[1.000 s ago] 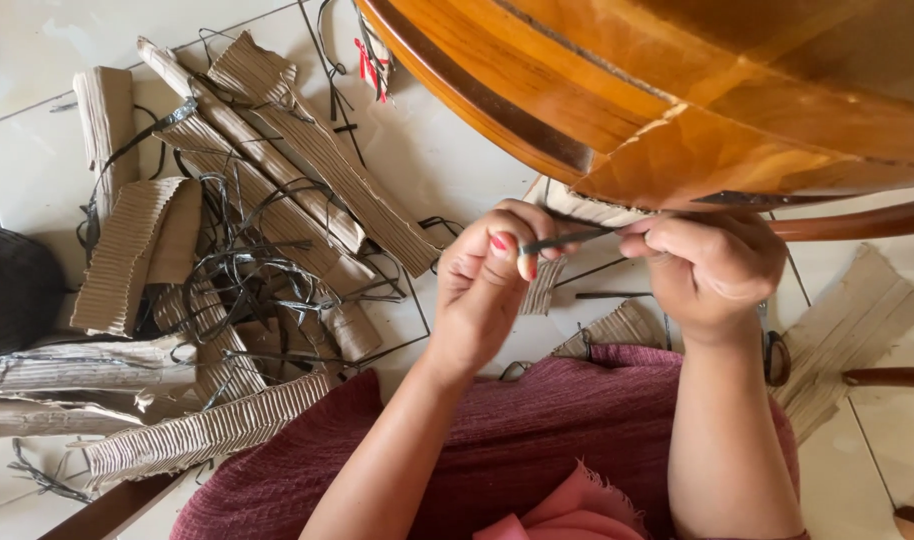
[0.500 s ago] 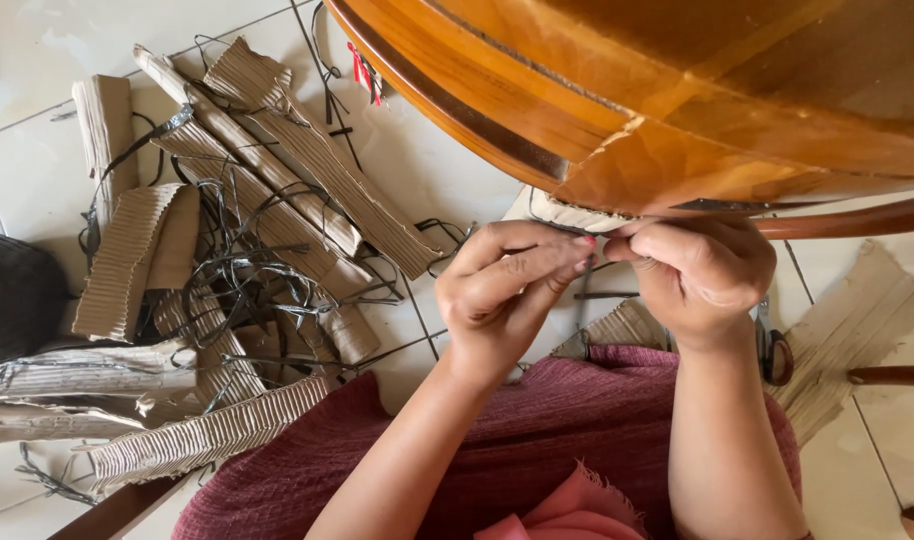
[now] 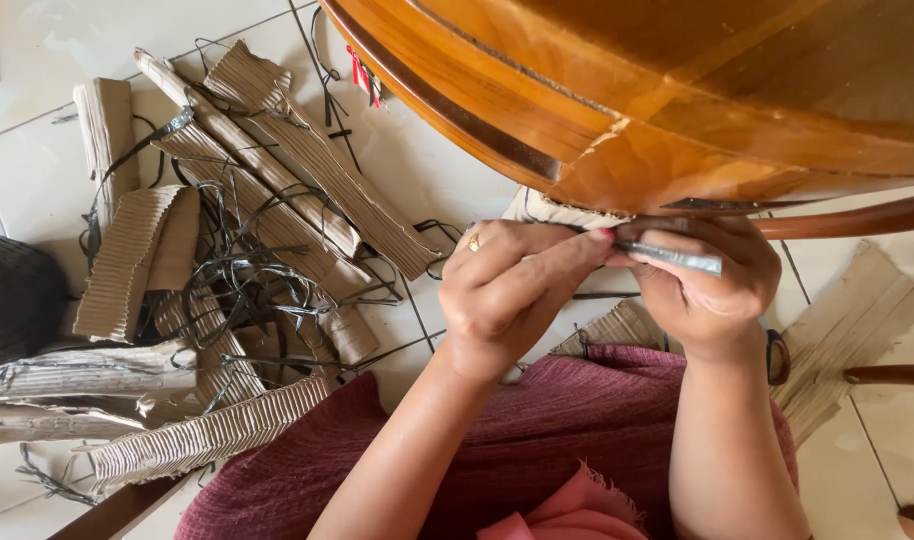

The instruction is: Wrapping a wooden chair leg with corrugated cardboard and securing it with wire ties for protection during transport.

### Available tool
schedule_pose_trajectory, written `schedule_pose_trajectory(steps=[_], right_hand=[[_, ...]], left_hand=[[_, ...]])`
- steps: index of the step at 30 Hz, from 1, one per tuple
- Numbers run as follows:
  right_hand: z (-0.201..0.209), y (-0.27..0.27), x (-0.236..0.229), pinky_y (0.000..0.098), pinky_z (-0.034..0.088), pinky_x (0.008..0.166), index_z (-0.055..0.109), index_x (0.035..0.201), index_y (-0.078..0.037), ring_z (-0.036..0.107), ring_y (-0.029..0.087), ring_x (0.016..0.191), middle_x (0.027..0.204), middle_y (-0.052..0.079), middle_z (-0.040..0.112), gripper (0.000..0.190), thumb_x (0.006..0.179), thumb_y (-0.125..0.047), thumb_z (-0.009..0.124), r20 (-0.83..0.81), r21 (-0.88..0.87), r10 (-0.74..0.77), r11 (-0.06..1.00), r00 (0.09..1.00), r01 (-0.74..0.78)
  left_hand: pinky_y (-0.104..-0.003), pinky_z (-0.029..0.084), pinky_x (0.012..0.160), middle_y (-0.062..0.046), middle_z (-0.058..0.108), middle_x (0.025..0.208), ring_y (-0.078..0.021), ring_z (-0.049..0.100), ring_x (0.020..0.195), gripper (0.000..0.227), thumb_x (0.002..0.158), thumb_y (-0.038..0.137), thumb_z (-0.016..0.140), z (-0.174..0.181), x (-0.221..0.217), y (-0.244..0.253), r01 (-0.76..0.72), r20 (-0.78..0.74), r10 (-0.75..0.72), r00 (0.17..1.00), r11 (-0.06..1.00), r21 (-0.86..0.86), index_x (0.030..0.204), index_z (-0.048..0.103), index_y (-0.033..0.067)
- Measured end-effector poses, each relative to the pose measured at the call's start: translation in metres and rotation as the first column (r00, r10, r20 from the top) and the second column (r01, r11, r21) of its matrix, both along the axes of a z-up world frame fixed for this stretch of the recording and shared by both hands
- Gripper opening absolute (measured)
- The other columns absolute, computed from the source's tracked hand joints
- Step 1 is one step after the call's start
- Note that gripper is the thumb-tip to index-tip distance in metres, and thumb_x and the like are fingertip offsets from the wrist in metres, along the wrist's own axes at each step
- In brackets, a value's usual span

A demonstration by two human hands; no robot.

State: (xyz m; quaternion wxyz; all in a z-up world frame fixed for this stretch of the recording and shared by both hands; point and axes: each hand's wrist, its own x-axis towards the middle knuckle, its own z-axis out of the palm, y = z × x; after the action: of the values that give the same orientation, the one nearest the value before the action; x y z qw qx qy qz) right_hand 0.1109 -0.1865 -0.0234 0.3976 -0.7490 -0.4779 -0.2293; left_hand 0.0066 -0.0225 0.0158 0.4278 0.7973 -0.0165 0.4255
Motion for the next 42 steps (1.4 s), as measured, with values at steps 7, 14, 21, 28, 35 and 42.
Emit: schedule_pose_trajectory(steps=[7,14,21,28,35,42], right_hand=[[0.014,0.001,-0.003,0.0405,0.056,0.087,0.070,0.091,0.001,0.074,0.030,0.090,0.095,0.012,0.078,0.026,0.081,0.008,0.093,0.017,0.009,0.009,1.000,1.000,-0.009],[0.021,0.007,-0.001,0.0371,0.052,0.081,0.067,0.083,0.000,0.073,0.028,0.087,0.087,0.010,0.078,0.026,0.081,0.010,0.091,0.002,0.016,0.035,0.999,0.999,-0.035],[0.028,0.011,-0.001,0.0326,0.049,0.072,0.064,0.087,-0.002,0.069,0.022,0.079,0.088,0.007,0.079,0.023,0.087,0.007,0.085,0.010,-0.004,0.057,0.998,0.998,-0.057],[-0.006,0.018,0.007,0.0356,0.052,0.061,0.065,0.088,0.000,0.068,0.024,0.065,0.076,0.008,0.074,0.027,0.084,0.016,0.087,0.071,0.115,-0.025,0.993,0.997,0.017],[0.013,0.021,-0.002,0.0319,0.053,0.064,0.065,0.090,0.005,0.072,0.024,0.071,0.078,0.011,0.076,0.026,0.083,0.020,0.084,-0.027,0.125,0.029,0.992,0.999,-0.026],[0.007,0.021,-0.003,0.0366,0.051,0.064,0.063,0.088,0.003,0.068,0.027,0.069,0.079,0.014,0.073,0.030,0.081,0.022,0.086,-0.014,0.109,-0.027,0.994,1.000,0.028]], left_hand=[[-0.033,0.055,0.077,-0.003,0.064,0.100,-0.0186,0.064,0.085,0.023,0.081,0.000,0.083,0.011,0.004,-0.003,-0.075,-0.024,0.081,0.996,0.978,0.194,0.101,0.076,0.0077],[-0.032,0.056,0.082,-0.003,0.068,0.104,-0.0167,0.064,0.090,0.017,0.083,0.003,0.082,0.004,0.004,0.003,-0.055,-0.016,0.058,0.998,0.983,0.173,0.099,0.080,0.0072],[-0.032,0.052,0.089,0.001,0.074,0.098,-0.0145,0.062,0.091,0.011,0.084,0.008,0.077,0.003,0.006,0.020,0.116,-0.033,-0.113,0.993,0.987,0.109,0.095,0.080,0.0102],[-0.029,0.053,0.089,0.001,0.072,0.095,-0.0156,0.061,0.092,0.016,0.080,-0.002,0.077,0.002,0.002,0.019,0.179,-0.048,-0.188,0.981,0.973,-0.145,0.092,0.078,0.0093],[-0.029,0.055,0.085,-0.003,0.076,0.093,-0.0174,0.065,0.088,0.011,0.084,0.007,0.078,-0.005,0.003,0.029,0.114,0.004,-0.114,0.993,0.988,-0.103,0.094,0.076,0.0040],[-0.029,0.055,0.090,-0.001,0.075,0.103,-0.0154,0.062,0.095,0.012,0.084,0.007,0.077,-0.008,0.004,0.023,0.170,0.008,-0.170,0.985,0.984,-0.056,0.096,0.080,0.0076]])
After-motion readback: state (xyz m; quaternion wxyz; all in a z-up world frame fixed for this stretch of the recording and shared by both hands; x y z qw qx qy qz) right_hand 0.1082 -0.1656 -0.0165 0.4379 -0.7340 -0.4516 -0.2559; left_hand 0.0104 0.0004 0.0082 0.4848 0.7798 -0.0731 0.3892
